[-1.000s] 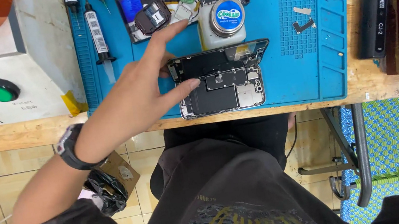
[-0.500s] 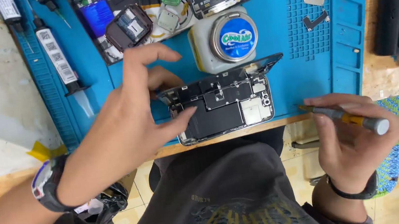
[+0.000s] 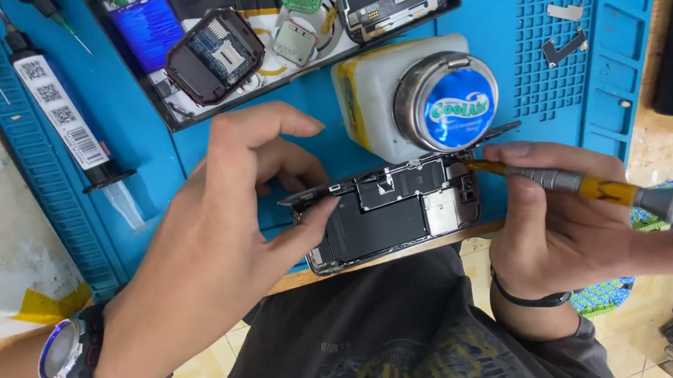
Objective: The person uses a yellow-handled screwdriver to remove screws from the internal frame of a disassembled smartphone. They then use their fingers to lift and remove a small metal bracket from the device's interior.
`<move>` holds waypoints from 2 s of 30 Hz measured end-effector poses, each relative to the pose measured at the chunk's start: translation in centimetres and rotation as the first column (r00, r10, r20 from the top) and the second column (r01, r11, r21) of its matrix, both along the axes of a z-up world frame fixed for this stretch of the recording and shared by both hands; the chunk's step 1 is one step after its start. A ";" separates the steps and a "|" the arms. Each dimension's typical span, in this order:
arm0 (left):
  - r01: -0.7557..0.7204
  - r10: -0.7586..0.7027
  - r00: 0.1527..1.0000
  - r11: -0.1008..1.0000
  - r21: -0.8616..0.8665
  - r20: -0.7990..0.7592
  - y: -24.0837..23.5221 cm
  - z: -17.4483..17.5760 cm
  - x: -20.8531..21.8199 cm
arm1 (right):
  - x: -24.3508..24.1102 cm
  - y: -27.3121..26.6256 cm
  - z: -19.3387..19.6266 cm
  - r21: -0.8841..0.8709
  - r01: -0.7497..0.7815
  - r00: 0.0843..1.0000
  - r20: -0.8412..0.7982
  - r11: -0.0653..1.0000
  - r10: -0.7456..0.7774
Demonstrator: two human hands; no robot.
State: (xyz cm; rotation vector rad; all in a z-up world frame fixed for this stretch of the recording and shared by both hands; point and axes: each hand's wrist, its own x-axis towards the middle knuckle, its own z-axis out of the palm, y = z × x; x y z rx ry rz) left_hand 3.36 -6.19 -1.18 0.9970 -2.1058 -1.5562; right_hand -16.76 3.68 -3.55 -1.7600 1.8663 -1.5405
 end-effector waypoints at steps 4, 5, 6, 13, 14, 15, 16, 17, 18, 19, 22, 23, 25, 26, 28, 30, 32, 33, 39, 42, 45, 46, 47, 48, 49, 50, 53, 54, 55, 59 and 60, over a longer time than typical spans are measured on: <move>0.001 -0.001 1.000 1.000 -0.004 0.013 0.0 -0.2 0.2 | 0.1 0.1 -1.1 -0.126 0.044 0.998 0.057 0.991 -0.037; 0.000 0.000 1.000 1.000 -0.013 0.025 0.0 -0.2 0.2 | -0.6 0.6 -1.7 -0.194 0.110 0.993 0.063 0.975 -0.099; 0.003 -0.002 0.999 1.000 -0.023 0.034 -0.1 -0.3 0.2 | -1.3 1.1 -2.4 -0.262 0.178 0.984 0.073 0.949 -0.164; -0.003 0.003 0.999 1.000 -0.010 0.034 0.0 -0.4 0.1 | 0.2 0.0 0.0 -0.056 0.046 0.996 -0.070 0.997 -0.050; -0.007 0.007 0.999 1.000 0.002 0.045 0.0 -0.4 0.0 | 0.1 0.0 0.0 -0.041 0.041 0.996 -0.072 0.998 -0.044; -0.011 0.010 0.998 1.000 0.013 0.057 0.0 -0.4 0.0 | 0.0 0.0 -0.1 -0.027 0.035 0.997 -0.073 0.999 -0.037; -0.010 0.009 0.998 1.000 0.014 0.058 0.0 -0.4 0.0 | 0.0 -0.3 -0.1 -0.026 0.036 0.997 -0.072 0.999 -0.038; -0.010 0.009 0.999 1.000 0.015 0.052 -0.1 -0.4 0.0 | 0.0 -0.5 -0.1 -0.051 0.009 0.997 -0.073 0.999 -0.013; -0.012 0.011 0.999 1.000 0.015 0.046 -0.1 -0.4 0.0 | 0.0 -0.8 -0.2 -0.077 -0.019 0.997 -0.073 0.997 0.013; -0.012 0.011 0.999 1.000 0.016 0.047 -0.1 -0.4 -0.1 | -0.1 -0.9 -0.4 -0.077 -0.018 0.997 -0.072 0.997 0.013; -0.017 0.017 0.999 1.000 -0.001 0.049 -0.1 -0.4 -0.1 | -0.2 -0.7 -0.8 -0.130 -0.007 0.998 -0.055 0.992 0.000; -0.015 0.015 0.999 1.000 0.003 0.050 -0.1 -0.4 -0.1 | -0.2 -0.5 -0.7 -0.099 0.005 0.999 -0.053 0.995 -0.011; -0.014 0.013 0.999 1.000 0.007 0.053 -0.1 -0.3 -0.1 | -0.2 -0.3 -0.8 -0.067 0.018 0.999 -0.050 0.998 -0.021; -0.014 0.014 0.999 1.000 0.003 0.048 -0.1 -0.4 -0.1 | -0.3 -0.3 -0.9 -0.080 0.007 0.999 -0.050 0.997 -0.011; -0.014 0.014 0.999 1.000 -0.002 0.042 -0.1 -0.4 -0.1 | -0.4 -0.1 -1.0 -0.092 -0.004 0.999 -0.051 0.996 -0.001; -0.021 0.021 0.999 1.000 0.009 0.036 -0.1 -0.4 -0.1 | -0.3 0.2 -0.9 -0.047 0.003 0.998 -0.060 0.999 -0.006; -0.016 0.016 0.999 1.000 0.008 0.041 -0.1 -0.4 -0.1 | -0.2 -0.2 -0.6 -0.058 -0.016 0.997 -0.071 0.998 0.012; -0.011 0.011 0.999 1.000 0.006 0.047 -0.1 -0.4 -0.1 | -0.1 -0.4 -0.5 -0.070 -0.036 0.996 -0.082 0.997 0.030; -0.017 0.016 0.998 1.000 0.020 0.062 0.0 -0.4 -0.1 | -1.4 -1.0 -0.8 -0.155 -0.197 0.957 -0.242 0.968 0.157; -0.012 0.012 1.000 1.000 0.003 0.029 0.0 -0.4 -0.1 | -1.7 -1.2 -0.4 -0.131 -0.217 0.941 -0.292 0.967 0.171; -0.009 0.008 0.999 1.000 0.011 0.040 0.0 -0.4 0.0 | -1.6 -1.7 -0.4 -0.158 -0.235 0.947 -0.260 0.959 0.189; -0.009 0.009 0.999 1.000 0.012 0.039 0.0 -0.5 0.0 | -2.1 -1.6 0.0 -0.157 -0.236 0.947 -0.261 0.959 0.190; -0.012 0.011 0.999 1.000 0.009 0.038 0.0 -0.5 0.0 | -2.5 -1.6 0.5 -0.097 -0.304 0.920 -0.288 0.948 0.266; -0.014 0.014 0.999 1.000 0.005 0.037 0.0 -0.5 0.0 | -3.0 -1.6 0.9 -0.036 -0.369 0.887 -0.312 0.929 0.340; -0.015 0.015 0.999 1.000 0.004 0.036 0.0 -0.5 0.0 | -2.6 -1.7 0.7 -0.036 -0.370 0.886 -0.313 0.928 0.341; -0.011 0.011 0.999 1.000 0.001 0.034 0.0 -0.5 0.1 | -2.3 -1.9 0.6 -0.080 -0.331 0.907 -0.300 0.940 0.294; -0.007 0.007 0.999 1.000 -0.003 0.033 0.0 -0.5 0.1 | -2.2 -1.9 0.1 -0.140 -0.295 0.922 -0.303 0.945 0.242; -0.008 0.009 0.999 1.000 -0.003 0.037 0.0 -0.5 0.1 | -2.3 -1.9 -0.1 -0.158 -0.299 0.917 -0.320 0.941 0.237; -0.010 0.010 0.999 1.000 -0.003 0.037 0.0 -0.5 0.1 | -1.9 -1.9 -0.2 -0.158 -0.300 0.917 -0.319 0.941 0.239; -0.006 0.006 1.000 1.000 -0.012 0.020 0.0 -0.5 0.2 | -0.9 -1.7 0.1 -0.141 -0.208 0.958 -0.230 0.968 0.172; -0.003 0.003 1.000 1.000 -0.014 0.015 0.0 -0.5 0.2 | -0.8 -1.5 0.4 -0.086 -0.209 0.957 -0.223 0.974 0.186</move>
